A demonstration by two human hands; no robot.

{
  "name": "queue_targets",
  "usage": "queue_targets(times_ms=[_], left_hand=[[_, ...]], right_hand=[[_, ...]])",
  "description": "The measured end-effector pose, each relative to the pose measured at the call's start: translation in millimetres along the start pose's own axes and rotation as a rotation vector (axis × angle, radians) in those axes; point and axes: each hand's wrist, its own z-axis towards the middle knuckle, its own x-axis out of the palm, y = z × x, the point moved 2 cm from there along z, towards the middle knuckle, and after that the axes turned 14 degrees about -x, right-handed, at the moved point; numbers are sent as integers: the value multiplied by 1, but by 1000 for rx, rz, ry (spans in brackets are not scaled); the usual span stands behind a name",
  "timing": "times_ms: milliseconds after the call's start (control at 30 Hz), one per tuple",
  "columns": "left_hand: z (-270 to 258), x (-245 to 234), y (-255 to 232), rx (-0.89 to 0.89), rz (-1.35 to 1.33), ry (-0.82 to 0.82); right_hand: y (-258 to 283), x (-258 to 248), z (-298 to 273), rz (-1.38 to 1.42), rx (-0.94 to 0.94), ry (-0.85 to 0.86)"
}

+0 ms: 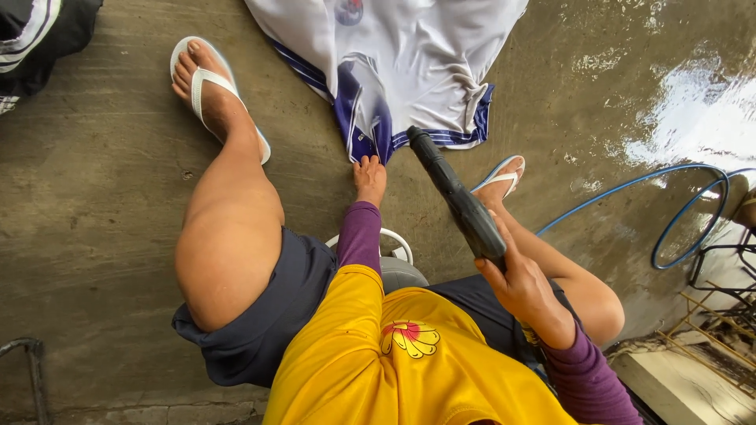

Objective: Washing a jersey on the ground using a high-pressure water sprayer.

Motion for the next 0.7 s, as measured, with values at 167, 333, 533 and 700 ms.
queue_targets(times_ms=[167, 333, 533, 700], left_hand=[[5, 9, -2, -5, -47, -23], [3, 13, -6, -46, -64, -65], [0, 14, -5, -84, -70, -117], [1, 17, -6, -91, -57, -71]], right_hand=[[-30, 32, 5, -16, -17, 69], [-22, 42, 7, -52, -83, 167], [-17, 41, 5, -5, -91, 79], [-20, 38, 12, -54, -124, 140]])
